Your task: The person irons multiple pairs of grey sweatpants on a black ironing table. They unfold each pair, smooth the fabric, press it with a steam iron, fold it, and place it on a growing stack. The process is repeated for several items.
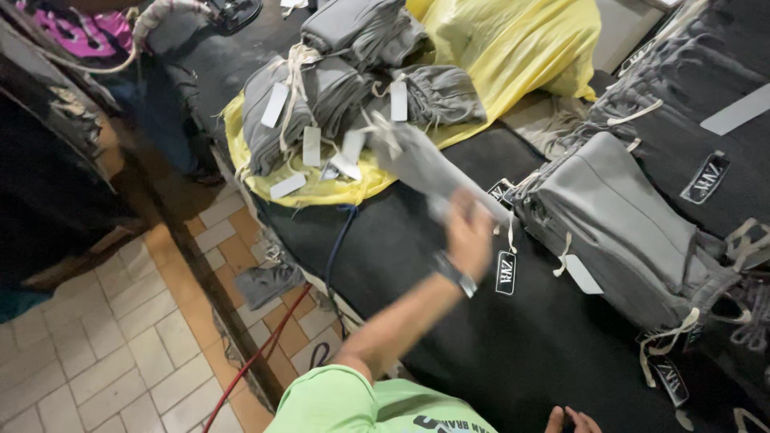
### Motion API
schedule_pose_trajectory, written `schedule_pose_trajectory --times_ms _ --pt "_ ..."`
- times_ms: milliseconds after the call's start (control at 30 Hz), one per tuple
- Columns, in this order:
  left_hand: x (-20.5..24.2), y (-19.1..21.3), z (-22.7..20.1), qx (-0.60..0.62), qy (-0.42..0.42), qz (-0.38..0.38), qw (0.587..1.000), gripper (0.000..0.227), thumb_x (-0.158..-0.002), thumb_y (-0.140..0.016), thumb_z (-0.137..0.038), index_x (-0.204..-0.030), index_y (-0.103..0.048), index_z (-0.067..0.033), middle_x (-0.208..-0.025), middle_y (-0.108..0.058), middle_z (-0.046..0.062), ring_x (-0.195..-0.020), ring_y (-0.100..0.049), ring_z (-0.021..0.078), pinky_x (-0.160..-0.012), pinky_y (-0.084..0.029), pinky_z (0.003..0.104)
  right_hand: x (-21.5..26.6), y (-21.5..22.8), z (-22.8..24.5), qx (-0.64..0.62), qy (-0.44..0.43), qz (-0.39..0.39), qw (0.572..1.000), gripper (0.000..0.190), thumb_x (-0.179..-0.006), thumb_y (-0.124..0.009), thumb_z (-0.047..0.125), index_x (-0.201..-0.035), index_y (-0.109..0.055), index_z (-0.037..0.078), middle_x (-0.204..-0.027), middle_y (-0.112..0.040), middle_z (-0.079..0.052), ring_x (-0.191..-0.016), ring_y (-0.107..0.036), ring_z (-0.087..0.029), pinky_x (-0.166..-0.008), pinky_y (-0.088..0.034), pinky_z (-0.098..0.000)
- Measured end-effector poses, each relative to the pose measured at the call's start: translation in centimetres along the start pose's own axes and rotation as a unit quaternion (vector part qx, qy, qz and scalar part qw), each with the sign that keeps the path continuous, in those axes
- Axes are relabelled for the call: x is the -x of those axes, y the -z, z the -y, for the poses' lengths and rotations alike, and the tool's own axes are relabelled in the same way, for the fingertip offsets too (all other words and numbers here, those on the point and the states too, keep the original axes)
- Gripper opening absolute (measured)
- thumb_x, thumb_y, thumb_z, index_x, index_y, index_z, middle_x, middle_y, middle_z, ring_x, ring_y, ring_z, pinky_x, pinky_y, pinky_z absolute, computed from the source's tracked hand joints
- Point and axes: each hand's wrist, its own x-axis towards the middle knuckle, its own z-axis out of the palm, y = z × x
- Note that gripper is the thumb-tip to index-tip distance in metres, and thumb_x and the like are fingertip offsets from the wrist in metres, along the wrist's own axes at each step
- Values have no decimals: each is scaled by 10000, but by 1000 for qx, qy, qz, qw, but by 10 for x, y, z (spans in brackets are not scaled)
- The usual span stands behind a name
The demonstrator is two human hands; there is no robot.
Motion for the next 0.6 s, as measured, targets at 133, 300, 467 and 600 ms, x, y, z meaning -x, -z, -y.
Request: schedule_pose_trajectory --times_ms 133,300,467,600 --pt "173 -23 -8 -14 118 354 928 462 -1028 -534 -67 -1469 -429 23 -991 -571 147 -852 -564 184 -771 -528 348 -1 15 -8 1 9 0 1000 229 -1075 -674 218 -1052 -668 -10 -866 -636 -122 -768 -581 -206 -715 -473 -347" --pt "210 -15 -25 -51 107 631 767 486 -965 -667 -287 -1405 -599 -90 -910 -745 95 -790 -741 186 -728 -609 343 0 39 -20 -3 14 -1 1000 224 -1073 -673 204 -1054 -666 -18 -871 -637 -122 -772 -582 -203 -719 -471 -343" --pt "100 6 4 -396 -94 293 865 412 -896 -682 -453 -1151 -736 -133 -1032 -758 122 -982 -724 327 -864 -572 433 1 47 -28 -17 23 2 1000 218 -1072 -672 191 -1055 -664 -26 -876 -639 -122 -776 -583 -199 -722 -470 -339" --pt "81 12 39 -470 72 393 787 780 -852 -665 -648 -1290 -638 -3 -1218 -701 247 -1128 -676 393 -972 -523 452 -1 53 -34 -22 31 4 999 214 -1071 -671 180 -1056 -662 -32 -880 -640 -122 -779 -584 -196 -725 -469 -336"
